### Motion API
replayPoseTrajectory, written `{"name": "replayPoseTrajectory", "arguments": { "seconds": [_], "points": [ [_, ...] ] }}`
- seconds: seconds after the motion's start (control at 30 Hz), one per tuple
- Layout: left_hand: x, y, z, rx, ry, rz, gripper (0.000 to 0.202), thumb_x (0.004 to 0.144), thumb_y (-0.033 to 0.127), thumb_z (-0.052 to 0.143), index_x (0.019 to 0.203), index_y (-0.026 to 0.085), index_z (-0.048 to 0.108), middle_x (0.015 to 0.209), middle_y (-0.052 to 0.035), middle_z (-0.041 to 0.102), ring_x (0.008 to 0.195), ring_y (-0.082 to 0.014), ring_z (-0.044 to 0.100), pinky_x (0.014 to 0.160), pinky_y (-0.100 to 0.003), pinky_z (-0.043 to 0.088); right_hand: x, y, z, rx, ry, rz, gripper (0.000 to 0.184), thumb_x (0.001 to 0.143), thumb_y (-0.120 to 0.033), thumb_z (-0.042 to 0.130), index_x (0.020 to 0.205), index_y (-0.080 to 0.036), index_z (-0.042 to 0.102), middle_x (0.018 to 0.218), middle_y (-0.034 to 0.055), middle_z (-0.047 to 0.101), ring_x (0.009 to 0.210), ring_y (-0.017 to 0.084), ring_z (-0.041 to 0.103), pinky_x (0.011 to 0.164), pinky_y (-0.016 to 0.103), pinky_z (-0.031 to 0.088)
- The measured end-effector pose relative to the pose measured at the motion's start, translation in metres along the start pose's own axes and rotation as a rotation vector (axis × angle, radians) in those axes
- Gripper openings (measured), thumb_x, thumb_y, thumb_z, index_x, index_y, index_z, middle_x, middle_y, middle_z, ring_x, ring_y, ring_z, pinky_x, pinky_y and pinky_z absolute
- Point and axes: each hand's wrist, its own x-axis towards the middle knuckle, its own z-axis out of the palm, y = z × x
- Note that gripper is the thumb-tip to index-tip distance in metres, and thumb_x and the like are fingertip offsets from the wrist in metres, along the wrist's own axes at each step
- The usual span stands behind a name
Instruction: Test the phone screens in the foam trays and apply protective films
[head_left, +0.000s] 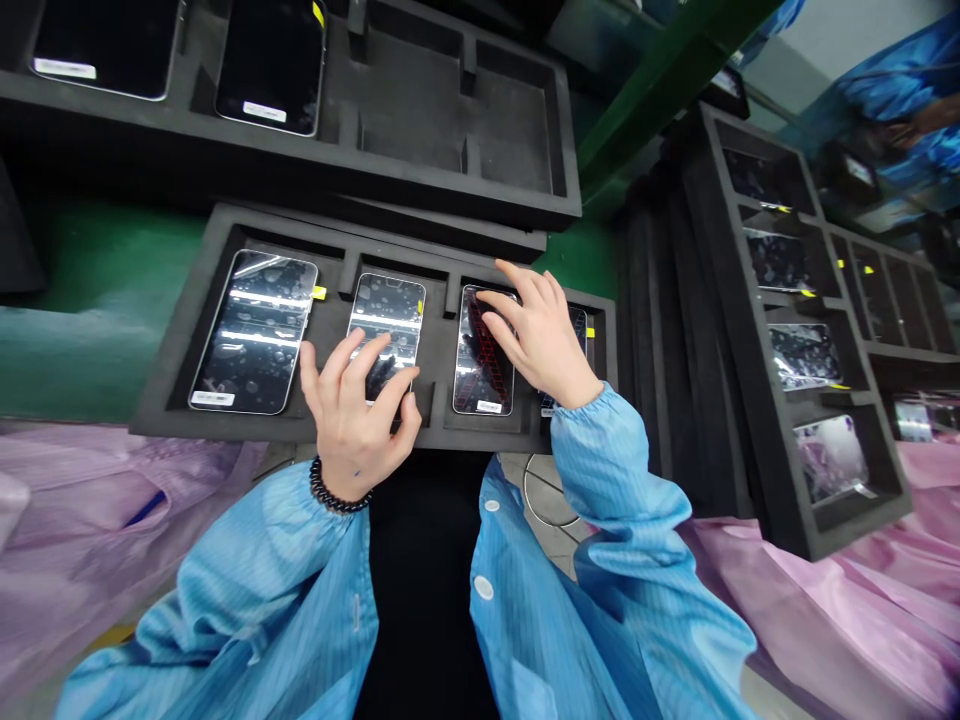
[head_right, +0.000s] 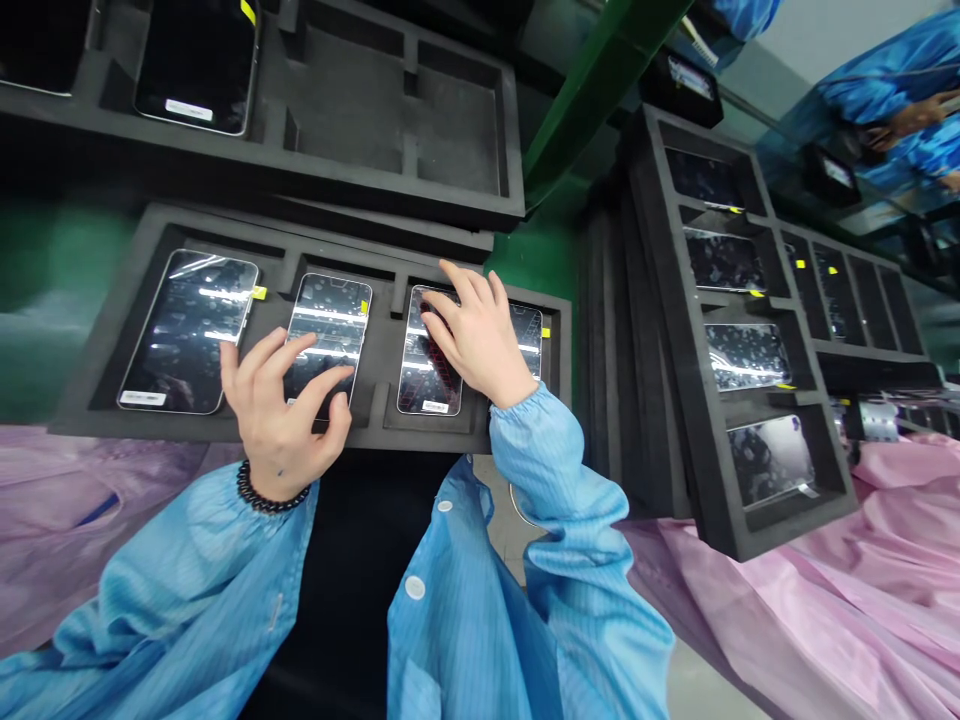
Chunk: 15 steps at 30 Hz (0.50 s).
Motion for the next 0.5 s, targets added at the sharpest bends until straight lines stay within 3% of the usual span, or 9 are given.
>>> {"name": "replayPoseTrajectory", "arguments": {
  "seconds": [0.2, 0.5],
  "points": [
    [0.0, 0.0, 0.0, 0.016, 0.005, 0.009, 0.026, 0.08, 0.017, 0.065, 0.105, 0.02, 0.071, 0.134, -0.015, 0.062, 0.135, -0.036, 0.052, 0.121, -0.065, 0.024, 0.017, 0.0, 0.011, -0.03, -0.014, -0.026, 0.042, 0.104, -0.037, 0.038, 0.132, -0.021, 0.065, 0.16, 0.0123, 0.041, 0.143, 0.03, 0.041, 0.123, 0.057, 0.027],
    [0.0, 0.001, 0.0, -0.003, 0.001, -0.005, 0.029, 0.08, 0.016, 0.064, 0.108, 0.021, 0.071, 0.136, -0.0132, 0.061, 0.136, -0.035, 0.051, 0.122, -0.064, 0.023, 0.011, -0.002, 0.008, -0.049, 0.011, -0.055, 0.043, 0.104, -0.037, 0.035, 0.122, -0.022, 0.071, 0.156, 0.0107, 0.046, 0.141, 0.03, 0.044, 0.122, 0.059, 0.027]
  ]
}}
